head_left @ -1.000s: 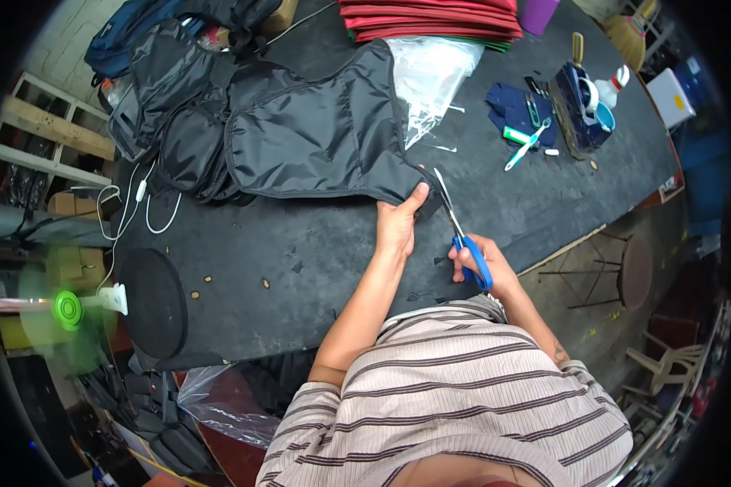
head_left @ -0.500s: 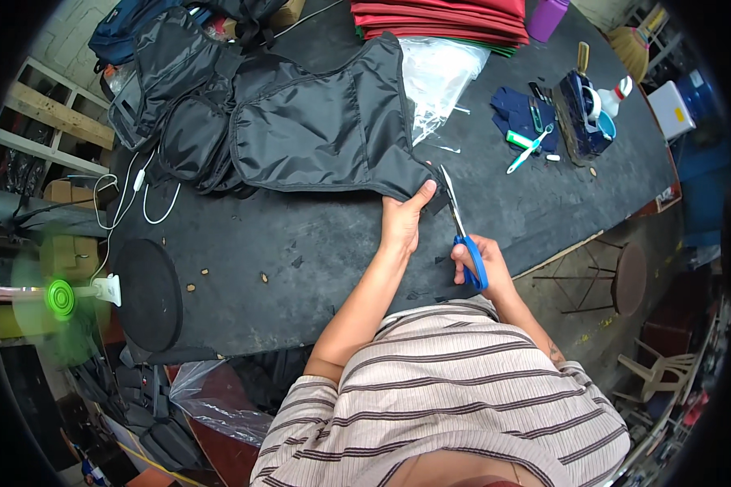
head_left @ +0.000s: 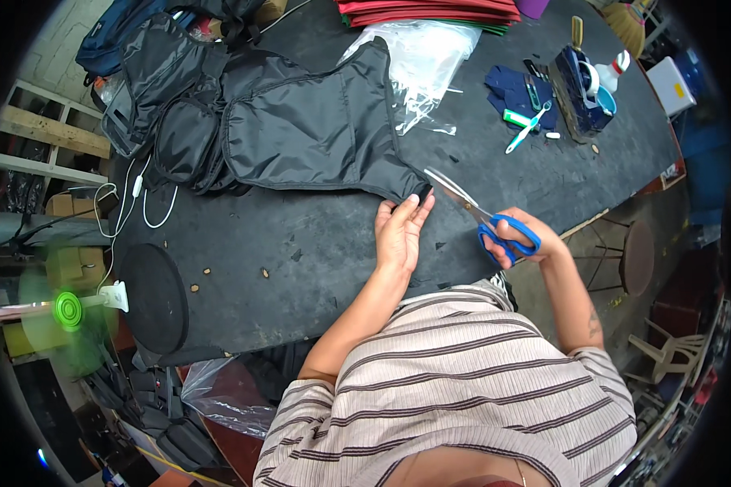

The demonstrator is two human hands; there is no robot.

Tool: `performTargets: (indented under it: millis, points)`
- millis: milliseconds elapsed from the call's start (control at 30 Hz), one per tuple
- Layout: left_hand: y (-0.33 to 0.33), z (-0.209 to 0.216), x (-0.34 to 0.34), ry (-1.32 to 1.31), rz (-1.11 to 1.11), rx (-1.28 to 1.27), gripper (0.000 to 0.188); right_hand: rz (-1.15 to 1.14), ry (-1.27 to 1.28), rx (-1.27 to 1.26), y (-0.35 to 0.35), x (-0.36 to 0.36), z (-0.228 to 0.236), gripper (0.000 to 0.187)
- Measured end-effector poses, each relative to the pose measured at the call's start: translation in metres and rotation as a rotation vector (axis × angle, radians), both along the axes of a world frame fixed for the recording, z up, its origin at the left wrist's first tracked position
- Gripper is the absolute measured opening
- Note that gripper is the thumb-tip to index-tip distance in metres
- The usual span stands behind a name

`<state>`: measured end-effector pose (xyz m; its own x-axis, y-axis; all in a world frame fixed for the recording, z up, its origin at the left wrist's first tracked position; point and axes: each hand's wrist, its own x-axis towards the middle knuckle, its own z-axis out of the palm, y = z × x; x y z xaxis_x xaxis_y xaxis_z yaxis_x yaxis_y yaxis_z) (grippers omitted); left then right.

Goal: Folding red tote bags and inspecting a black bag for defects by trimming loose threads with scissors and cleaning surfaces with a brush.

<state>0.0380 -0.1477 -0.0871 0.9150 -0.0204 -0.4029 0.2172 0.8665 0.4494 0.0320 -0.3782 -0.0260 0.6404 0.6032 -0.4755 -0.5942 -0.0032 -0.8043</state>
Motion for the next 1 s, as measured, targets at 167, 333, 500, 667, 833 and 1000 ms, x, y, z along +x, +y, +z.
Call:
performTargets:
  millis: [167,333,500,667,833,1000]
  points:
    - [0.001,-0.005,-0.008,-0.092,0.012,-0.017,0.016,0.253,0.104,-0.159,-0.008,0.025,0.017,0.046]
    - [0.005,-0.003,-0.011,-0.116,0.004,-0.087,0.013,0.389,0.118,-0.248,-0.003,0.051,0.033,0.042]
    - [0.003,-0.009,-0.012,-0.006,0.022,-0.062,0.013,0.433,0.104,-0.276,-0.001,0.067,0.036,0.046]
    - [0.004,-0.015,-0.014,-0.109,0.053,-0.057,0.011,0.510,0.087,-0.364,-0.001,0.075,0.036,0.050]
    - [0.006,-0.019,-0.016,-0.143,0.051,-0.089,0.009,0.565,0.087,-0.415,-0.004,0.084,0.038,0.051]
    - [0.007,-0.021,-0.014,-0.123,0.029,-0.069,0.008,0.598,0.088,-0.444,0.001,0.088,0.034,0.052]
